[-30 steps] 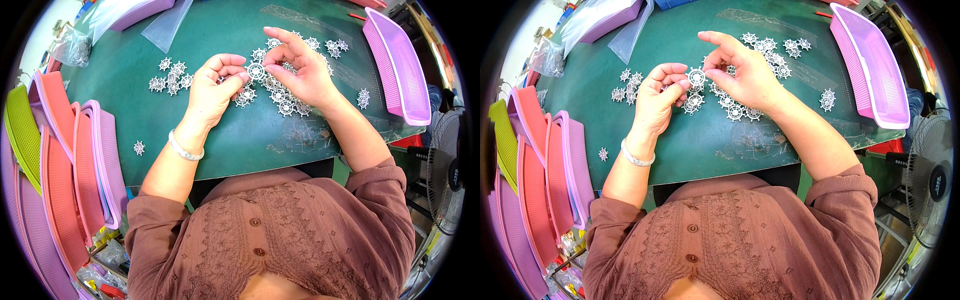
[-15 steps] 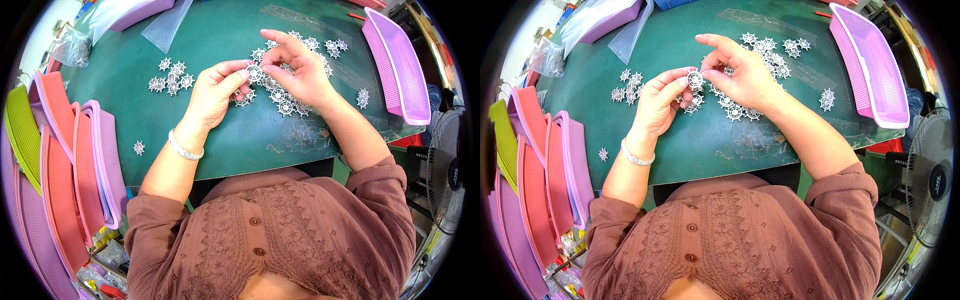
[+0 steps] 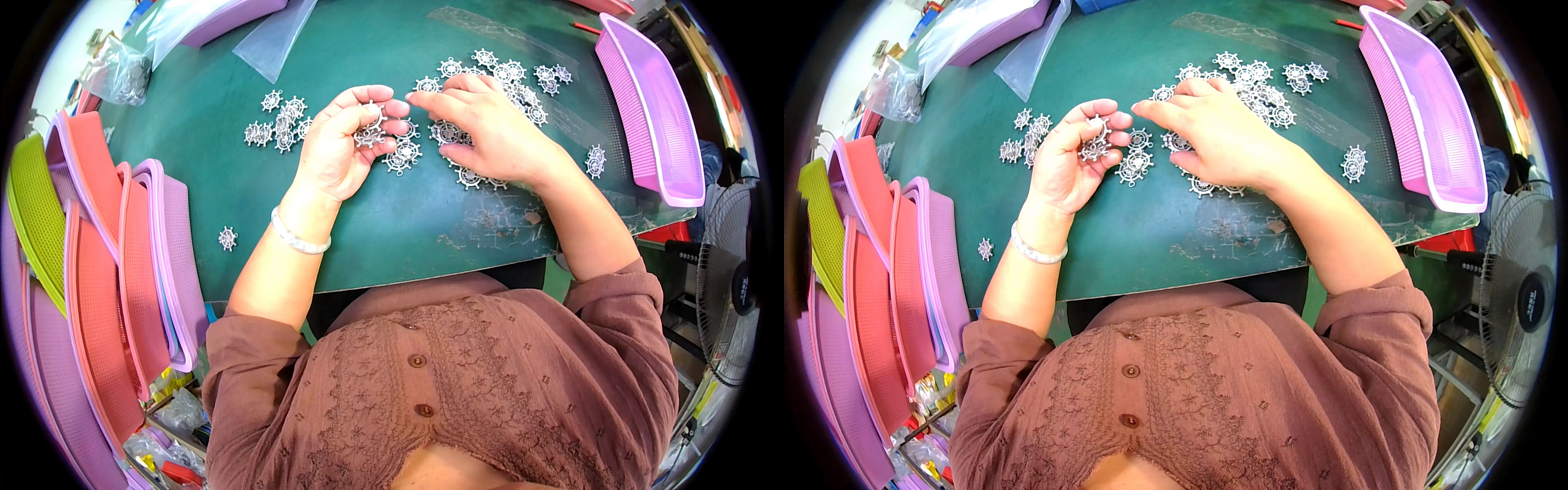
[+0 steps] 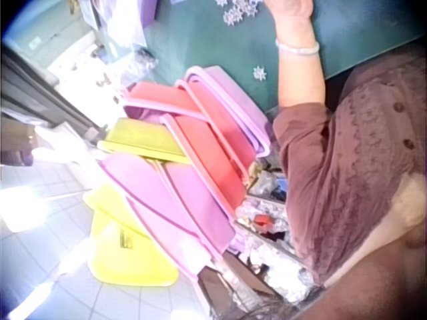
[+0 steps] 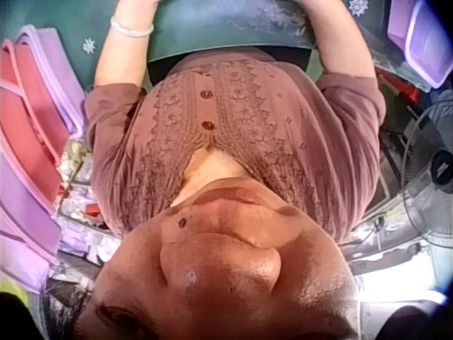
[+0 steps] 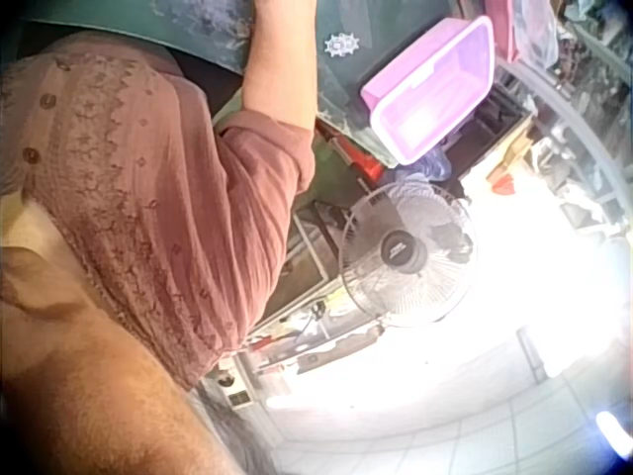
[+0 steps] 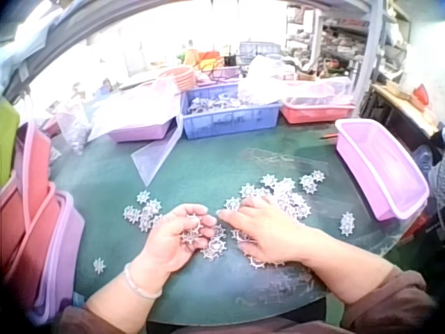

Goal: The person picks up small silver gear-shaped metal pieces from a green work surface and joins them together by hand. The person repeatedly picks up individual pieces, aligns them, and connects them into small clusters, placing the assembled units back on the table.

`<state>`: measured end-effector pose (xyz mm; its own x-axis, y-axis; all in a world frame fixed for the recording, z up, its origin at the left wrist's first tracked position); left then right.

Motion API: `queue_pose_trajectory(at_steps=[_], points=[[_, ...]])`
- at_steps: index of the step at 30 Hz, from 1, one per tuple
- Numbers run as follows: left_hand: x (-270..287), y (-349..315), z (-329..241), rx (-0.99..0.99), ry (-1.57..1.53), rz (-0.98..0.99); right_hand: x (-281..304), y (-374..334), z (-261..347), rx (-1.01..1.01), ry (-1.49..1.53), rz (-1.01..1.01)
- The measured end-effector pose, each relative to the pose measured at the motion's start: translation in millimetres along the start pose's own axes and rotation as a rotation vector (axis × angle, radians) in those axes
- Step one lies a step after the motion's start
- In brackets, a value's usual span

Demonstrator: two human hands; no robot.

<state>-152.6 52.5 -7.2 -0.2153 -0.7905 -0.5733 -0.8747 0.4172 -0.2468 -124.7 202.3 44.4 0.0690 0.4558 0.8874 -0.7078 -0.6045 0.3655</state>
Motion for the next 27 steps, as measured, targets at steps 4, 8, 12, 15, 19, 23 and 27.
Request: queue_pose_trajectory(at_steps=[4, 8, 12, 15, 19, 23, 27], points=[[-1, -2, 0, -0.017, 0.041, -0.023, 3, 1, 2, -0.03, 0.04, 0.02], [-2, -1, 2, -0.019, 0.081, -0.003, 4, 1, -8, -0.167, 0.257, 0.012], [-12, -5, 3, -0.049, 0.211, 0.019, -8, -4, -35, -0.41, 1.047, -0.202], [-18, -8, 6, -0.008, 0.278, 0.059, -5, -5, -36, -0.531, 1.296, -0.294], [-21, -9, 10, 0.027, 0.363, 0.062, -4, -3, -33, -0.532, 1.347, -0.307], [-22, -9, 10, 0.016, 0.356, 0.069, -2, -2, -29, -0.48, 1.348, -0.321], [-22, -10, 10, -0.007, 0.345, 0.082, -5, -2, -29, -0.459, 1.352, -0.314]])
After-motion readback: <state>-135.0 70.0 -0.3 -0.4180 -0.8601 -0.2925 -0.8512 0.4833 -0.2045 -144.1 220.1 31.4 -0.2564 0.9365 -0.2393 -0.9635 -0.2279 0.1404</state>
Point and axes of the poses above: each hand's wrist, its own y-axis towards the middle knuckle, its own x-axis out of the back of the hand, z = x × y, the point moved 6 cm from there along y, towards the middle knuckle, and after that the axes turned 1 degree about -z, right-handed, at the moved point
